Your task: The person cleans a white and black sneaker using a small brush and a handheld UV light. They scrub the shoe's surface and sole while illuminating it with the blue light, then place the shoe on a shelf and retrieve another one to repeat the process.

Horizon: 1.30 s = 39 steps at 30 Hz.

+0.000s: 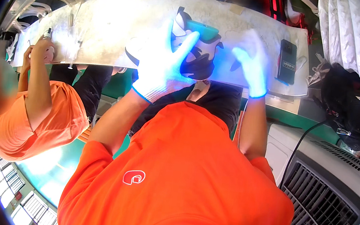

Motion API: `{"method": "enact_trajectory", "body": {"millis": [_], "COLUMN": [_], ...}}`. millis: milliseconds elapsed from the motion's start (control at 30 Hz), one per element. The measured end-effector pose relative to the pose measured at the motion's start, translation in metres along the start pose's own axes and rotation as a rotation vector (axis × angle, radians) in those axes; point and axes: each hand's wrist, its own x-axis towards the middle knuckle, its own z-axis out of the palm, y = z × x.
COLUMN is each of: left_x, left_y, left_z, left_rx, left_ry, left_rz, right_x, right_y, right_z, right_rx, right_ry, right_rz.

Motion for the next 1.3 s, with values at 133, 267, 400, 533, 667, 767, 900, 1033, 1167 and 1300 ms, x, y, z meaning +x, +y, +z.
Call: {"method": "enact_trajectory", "body": {"millis": [133, 267, 400, 533, 667, 767, 900, 1033, 1167, 1300], "left_x": [0.0, -0.002, 0.003, -0.019, -0.062, -0.079, -0.109, -0.119, -0.12, -0.121], "left_y": [0.001, 0.001, -0.006, -0.047, -0.064, -0.066, -0.089, -0.101, -0.095, -0.098], "left_z": [-0.002, 0.006, -0.006, -0.037, -0.093, -0.109, -0.103, -0.107, -0.107, -0.102], "left_rx": [-0.007, -0.023, -0.089, -0.278, -0.935, -0.9, -0.956, -0.933, -0.913, -0.944], "left_ry": [0.05, 0.118, 0.056, 0.186, 0.047, 0.142, 0.272, 0.272, 0.258, 0.26], "left_rz": [0.034, 0.019, -0.003, 0.017, -0.32, -0.404, -0.41, -0.339, -0.368, -0.342], "right_x": [-0.028, -0.034, -0.033, -0.051, -0.067, -0.07, -0.076, -0.078, -0.079, -0.082], "right_y": [-0.016, -0.041, -0.057, -0.081, -0.096, -0.095, -0.102, -0.109, -0.11, -0.114], "right_z": [0.051, 0.082, 0.079, 0.09, 0.156, 0.199, 0.228, 0.232, 0.227, 0.222], "right_rx": [0.176, 0.308, 0.277, 0.601, 0.137, 0.155, 0.123, 0.06, 0.006, -0.007], "right_ry": [-0.382, -0.365, -0.413, -0.601, -0.538, -0.459, -0.457, -0.451, -0.424, -0.425], "right_rz": [0.049, 0.183, 0.198, 0.115, -0.281, -0.449, -0.514, -0.519, -0.546, -0.523]}}
